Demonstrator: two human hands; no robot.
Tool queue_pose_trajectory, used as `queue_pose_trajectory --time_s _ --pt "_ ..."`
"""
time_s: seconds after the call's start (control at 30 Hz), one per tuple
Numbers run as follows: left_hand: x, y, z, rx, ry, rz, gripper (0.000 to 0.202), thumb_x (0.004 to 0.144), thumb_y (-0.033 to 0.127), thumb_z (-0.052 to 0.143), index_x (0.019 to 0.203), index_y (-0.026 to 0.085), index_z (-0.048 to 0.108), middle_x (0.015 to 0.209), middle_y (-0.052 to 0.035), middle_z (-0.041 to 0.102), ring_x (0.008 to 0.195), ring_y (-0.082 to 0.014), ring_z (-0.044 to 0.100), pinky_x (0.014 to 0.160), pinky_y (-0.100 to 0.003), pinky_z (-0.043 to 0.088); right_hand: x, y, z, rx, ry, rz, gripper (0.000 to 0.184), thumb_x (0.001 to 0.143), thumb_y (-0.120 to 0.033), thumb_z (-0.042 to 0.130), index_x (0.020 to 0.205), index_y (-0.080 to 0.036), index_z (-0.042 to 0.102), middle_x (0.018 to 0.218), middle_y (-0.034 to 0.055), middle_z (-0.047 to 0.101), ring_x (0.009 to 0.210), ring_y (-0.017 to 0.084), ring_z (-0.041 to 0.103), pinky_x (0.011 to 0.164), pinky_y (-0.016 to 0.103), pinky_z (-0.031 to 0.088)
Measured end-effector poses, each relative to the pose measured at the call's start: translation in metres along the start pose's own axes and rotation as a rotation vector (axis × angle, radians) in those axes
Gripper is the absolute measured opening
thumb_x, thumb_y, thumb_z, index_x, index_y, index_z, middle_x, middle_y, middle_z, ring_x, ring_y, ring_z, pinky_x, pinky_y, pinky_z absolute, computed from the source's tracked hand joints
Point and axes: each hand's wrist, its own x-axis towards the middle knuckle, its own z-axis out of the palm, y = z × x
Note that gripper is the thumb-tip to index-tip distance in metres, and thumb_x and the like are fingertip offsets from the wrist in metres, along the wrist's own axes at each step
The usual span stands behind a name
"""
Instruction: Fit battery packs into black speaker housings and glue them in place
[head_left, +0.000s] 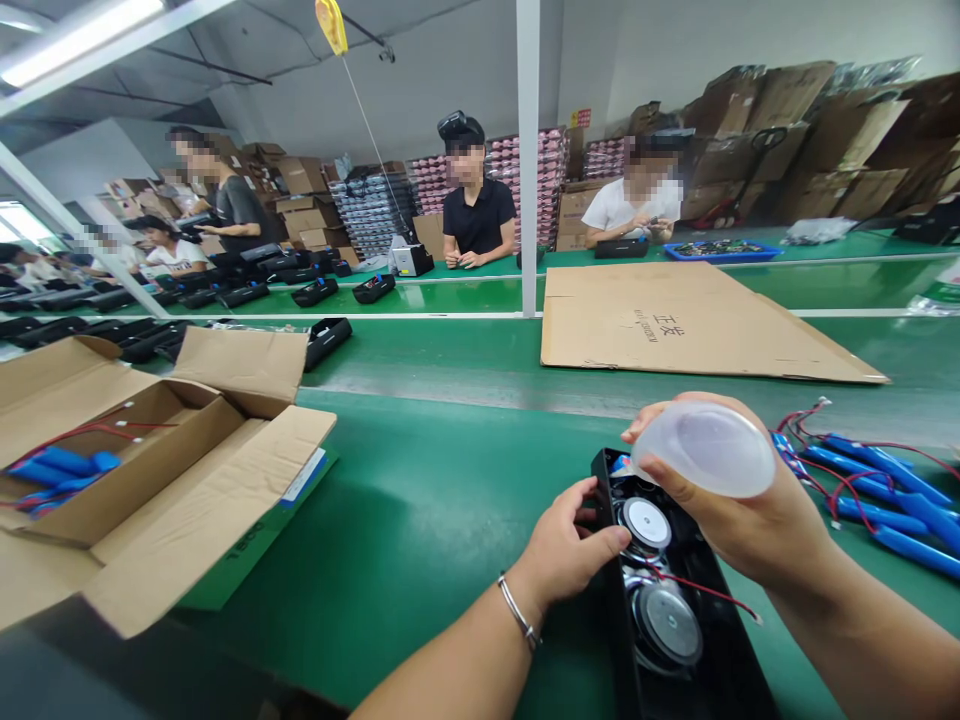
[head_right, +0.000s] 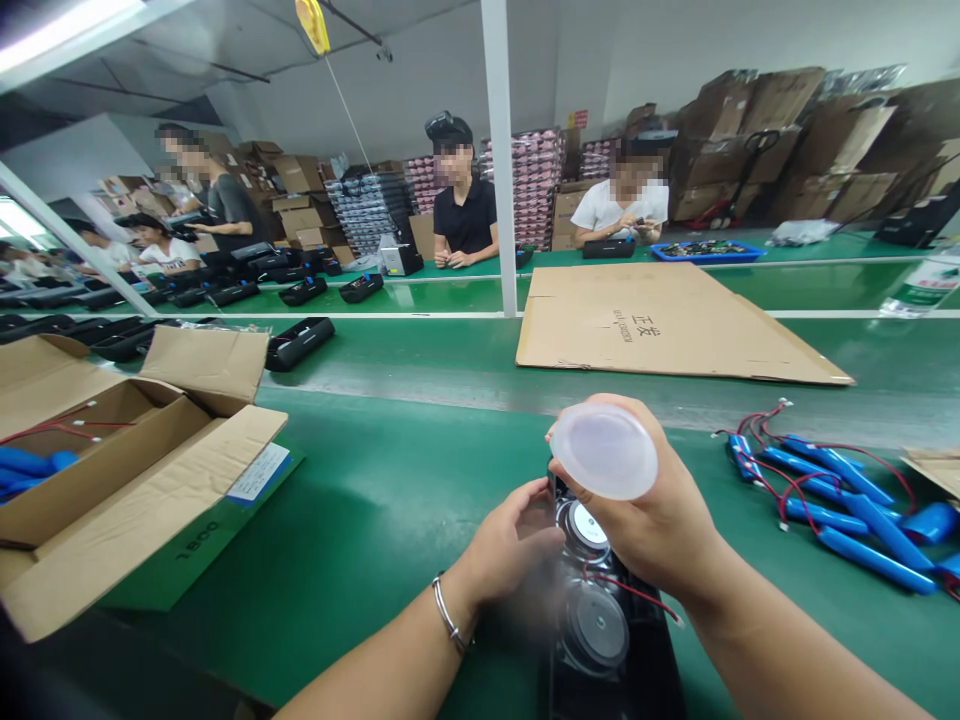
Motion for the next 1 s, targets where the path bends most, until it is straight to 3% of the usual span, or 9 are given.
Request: queue_pose_trajectory --time_s 0.5,0.8,1.0 --pt "0.000 0.001 0.000 -0.006 0.006 -0.003 0.065 0.071 0.030 0.068 0.131 0.014 0.045 0.131 -0.0132 0.052 0.112 -0.0279 0.054 0.094 -0.042 0.046 -0.006 0.000 0.000 -0.004 0.005 0.019 0.043 0.079 -0.030 0.071 0.115 -0.024 0.049 0.105 0.0081 0.057 0.095 0.027 0.057 0.081 0.043 0.049" --pt "-0.002 0.007 0.001 0.032 0.060 -0.027 0.062 0.071 0.031 0.066 0.127 0.013 0.047 0.128 -0.0128 0.054 0.109 -0.0264 0.056 0.094 -0.041 0.046 -0.007 -0.002 -0.002 0.061 0.018 0.017 0.040 0.080 -0.027 0.071 0.112 -0.019 0.047 0.098 0.0090 0.059 0.093 0.026 0.057 0.084 0.042 0.047" --pt "0.001 0.007 0.001 0.040 0.113 -0.035 0.058 0.069 0.026 0.067 0.122 0.011 0.051 0.121 -0.0129 0.059 0.105 -0.0258 0.059 0.094 -0.040 0.046 -0.011 0.004 -0.006 0.118 0.036 0.043 0.042 0.080 -0.025 0.070 0.114 -0.022 0.046 0.100 0.0083 0.059 0.094 0.027 0.057 0.085 0.044 0.047"
